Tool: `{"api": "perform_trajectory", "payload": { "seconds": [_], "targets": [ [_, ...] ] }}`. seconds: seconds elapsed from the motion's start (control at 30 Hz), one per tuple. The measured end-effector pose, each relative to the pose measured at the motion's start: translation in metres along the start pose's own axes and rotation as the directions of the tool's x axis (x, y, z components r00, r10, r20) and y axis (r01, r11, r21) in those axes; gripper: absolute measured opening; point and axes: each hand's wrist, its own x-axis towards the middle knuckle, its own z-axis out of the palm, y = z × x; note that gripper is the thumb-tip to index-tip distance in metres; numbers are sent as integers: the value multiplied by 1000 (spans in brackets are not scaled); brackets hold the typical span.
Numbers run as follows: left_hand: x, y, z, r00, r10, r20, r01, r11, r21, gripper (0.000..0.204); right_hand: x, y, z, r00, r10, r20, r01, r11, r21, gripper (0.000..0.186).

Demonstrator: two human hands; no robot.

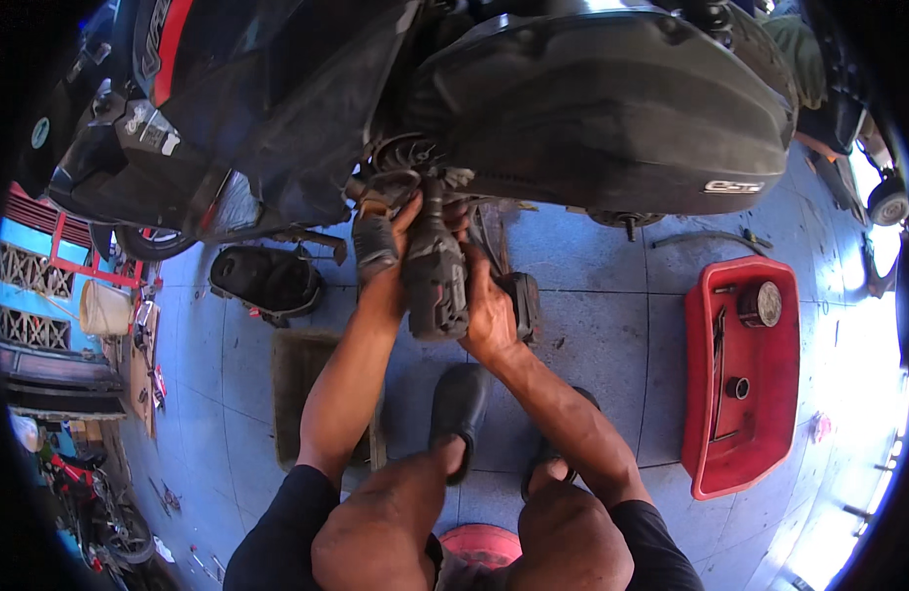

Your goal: The person removes the transmission cover from a motorcycle, disassembles the clutch, variator assembly, and belt using an impact wrench, and handles the roller weights and clutch components by hand. Afterwards, the person works on screws on the motorcycle with a screwdriver.

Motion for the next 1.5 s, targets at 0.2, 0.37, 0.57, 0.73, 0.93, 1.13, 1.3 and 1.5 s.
{"api": "perform_trajectory", "payload": {
  "seconds": [0.2, 0.37, 0.57, 0.73, 0.93, 1.13, 1.3, 1.5],
  "targets": [
    [6, 12, -4, 997, 35, -62, -35, 999, 7, 38, 5, -5, 15, 993, -4, -116, 11, 998, 66, 68],
    [-3, 29, 17, 983, 103, -155, -71, 976, 204, 33, 11, -13, 25, 995, 36, -97, -31, 998, 54, 64],
    [-9, 30, 15, 991, 110, 74, -111, 994, 0, 31, 16, -11, 34, 989, -42, -140, 38, 999, -35, 62],
    [3, 27, 3, 988, 142, -55, -138, 988, 76, 34, 14, 0, 42, 986, 115, -118, -92, 978, 189, 67],
    [10, 24, -2, 984, 171, 47, -175, 980, 100, 34, 20, 13, 46, 991, 26, -132, -16, 997, 72, 65],
    [11, 22, -18, 973, 231, -13, -225, 958, 179, 33, 19, 13, 49, 996, 47, -72, -41, 995, 91, 68],
    [12, 24, -22, 958, 274, 78, -285, 924, 256, 34, 16, 22, 60, 992, 56, -116, -45, 994, 100, 68],
    [18, 16, -29, 969, 245, 9, -238, 929, 283, 35, 14, 29, 56, 981, -45, -190, 45, 999, -2, 63]
  ]
}}
